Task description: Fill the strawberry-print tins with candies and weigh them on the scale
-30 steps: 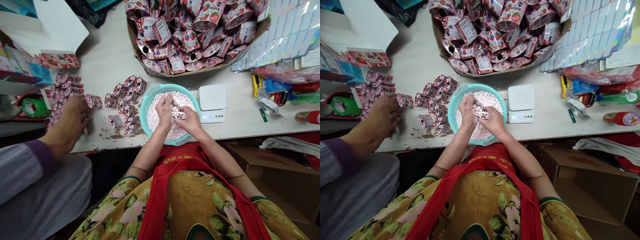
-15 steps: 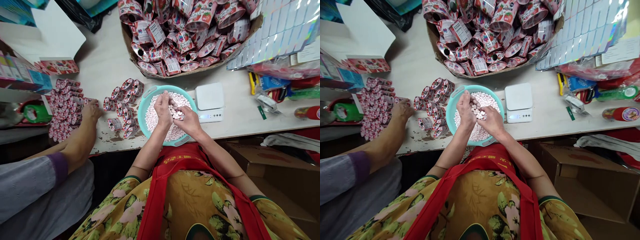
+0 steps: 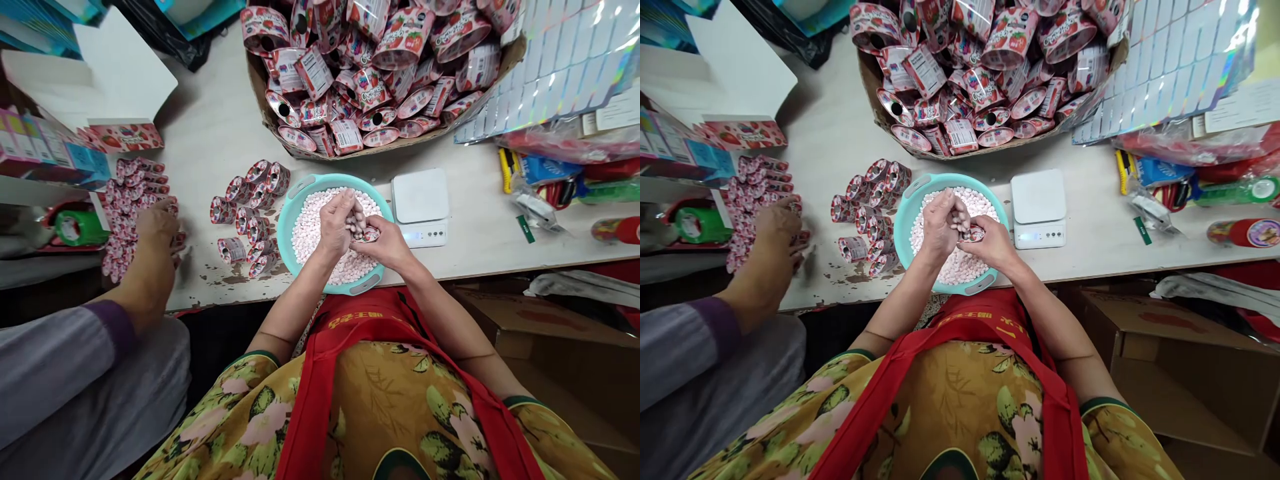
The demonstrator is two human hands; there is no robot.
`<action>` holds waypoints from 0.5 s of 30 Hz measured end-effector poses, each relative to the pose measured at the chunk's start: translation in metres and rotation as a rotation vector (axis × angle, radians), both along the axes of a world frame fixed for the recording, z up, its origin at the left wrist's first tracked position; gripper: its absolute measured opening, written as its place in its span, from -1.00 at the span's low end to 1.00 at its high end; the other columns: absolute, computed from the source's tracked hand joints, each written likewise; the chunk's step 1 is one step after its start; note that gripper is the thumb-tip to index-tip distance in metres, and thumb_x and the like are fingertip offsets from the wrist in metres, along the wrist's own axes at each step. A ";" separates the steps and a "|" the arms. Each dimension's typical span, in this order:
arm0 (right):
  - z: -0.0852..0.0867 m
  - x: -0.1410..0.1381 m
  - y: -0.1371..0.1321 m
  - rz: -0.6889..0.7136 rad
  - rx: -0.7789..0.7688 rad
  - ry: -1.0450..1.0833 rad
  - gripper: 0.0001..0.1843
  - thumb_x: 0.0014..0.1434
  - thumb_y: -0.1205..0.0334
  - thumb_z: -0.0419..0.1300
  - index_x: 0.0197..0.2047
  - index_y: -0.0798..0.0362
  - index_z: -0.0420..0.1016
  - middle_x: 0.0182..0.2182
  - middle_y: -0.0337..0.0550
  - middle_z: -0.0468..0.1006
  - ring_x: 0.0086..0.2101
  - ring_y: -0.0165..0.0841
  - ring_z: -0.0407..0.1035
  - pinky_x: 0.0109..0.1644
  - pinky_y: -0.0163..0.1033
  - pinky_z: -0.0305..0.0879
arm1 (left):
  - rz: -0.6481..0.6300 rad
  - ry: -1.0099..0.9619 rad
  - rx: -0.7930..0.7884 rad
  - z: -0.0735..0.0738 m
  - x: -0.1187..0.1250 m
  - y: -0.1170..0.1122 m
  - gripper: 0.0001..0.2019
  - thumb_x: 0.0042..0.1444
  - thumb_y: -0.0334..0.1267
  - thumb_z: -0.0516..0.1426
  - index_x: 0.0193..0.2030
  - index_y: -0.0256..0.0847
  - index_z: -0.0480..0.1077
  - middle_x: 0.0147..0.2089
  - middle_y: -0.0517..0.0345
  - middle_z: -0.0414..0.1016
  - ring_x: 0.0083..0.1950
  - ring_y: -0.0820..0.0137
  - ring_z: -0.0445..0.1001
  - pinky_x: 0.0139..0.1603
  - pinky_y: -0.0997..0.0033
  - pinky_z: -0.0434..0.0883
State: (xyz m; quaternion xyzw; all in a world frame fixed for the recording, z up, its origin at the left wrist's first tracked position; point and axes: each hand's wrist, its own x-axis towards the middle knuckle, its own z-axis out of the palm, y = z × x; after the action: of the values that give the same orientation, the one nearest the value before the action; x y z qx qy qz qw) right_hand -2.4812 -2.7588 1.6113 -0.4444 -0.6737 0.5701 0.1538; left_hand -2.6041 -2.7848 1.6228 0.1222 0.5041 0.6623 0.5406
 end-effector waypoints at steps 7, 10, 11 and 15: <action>-0.015 -0.004 -0.007 -0.089 0.062 0.176 -0.61 -0.08 0.17 0.41 -0.12 -0.02 0.59 -0.12 -0.17 0.60 -0.04 -0.24 0.46 0.20 -0.09 0.32 | 0.196 0.030 0.043 0.019 0.002 0.003 -0.46 0.30 0.17 0.10 -0.53 -0.20 0.24 -0.58 0.24 0.18 -0.62 0.58 0.22 -0.63 0.52 0.21; -0.016 -0.003 -0.009 -0.088 0.019 0.179 -0.58 -0.07 0.15 0.43 -0.08 -0.03 0.61 -0.11 -0.17 0.60 -0.03 -0.24 0.47 0.22 -0.07 0.31 | 0.225 -0.020 0.045 0.021 -0.004 0.003 -0.44 0.34 0.15 0.06 -0.56 -0.21 0.17 -0.60 0.27 0.10 -0.66 0.61 0.10 -0.66 0.53 0.16; -0.015 0.000 -0.009 -0.091 -0.002 0.192 -0.57 -0.07 0.14 0.44 -0.08 -0.03 0.61 -0.10 -0.17 0.61 -0.03 -0.24 0.47 0.22 -0.07 0.32 | 0.227 -0.032 0.046 0.020 -0.007 0.003 -0.44 0.34 0.16 0.06 -0.56 -0.20 0.17 -0.60 0.28 0.08 -0.67 0.62 0.07 -0.67 0.54 0.13; -0.014 0.025 0.001 -0.198 -0.079 0.271 -0.49 -0.11 0.09 0.49 -0.05 -0.02 0.62 -0.12 -0.18 0.63 -0.10 -0.24 0.51 0.09 -0.10 0.42 | 0.142 0.015 -0.006 0.001 -0.028 0.001 -0.58 0.27 0.09 0.17 -0.43 -0.20 0.35 -0.63 0.32 0.10 -0.67 0.61 0.06 -0.68 0.57 0.03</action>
State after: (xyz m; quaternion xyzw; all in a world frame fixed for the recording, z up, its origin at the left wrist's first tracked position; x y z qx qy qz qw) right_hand -2.4559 -2.7575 1.5970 -0.4333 -0.5769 0.6329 0.2809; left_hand -2.6326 -2.7841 1.6238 0.0897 0.5176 0.6965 0.4888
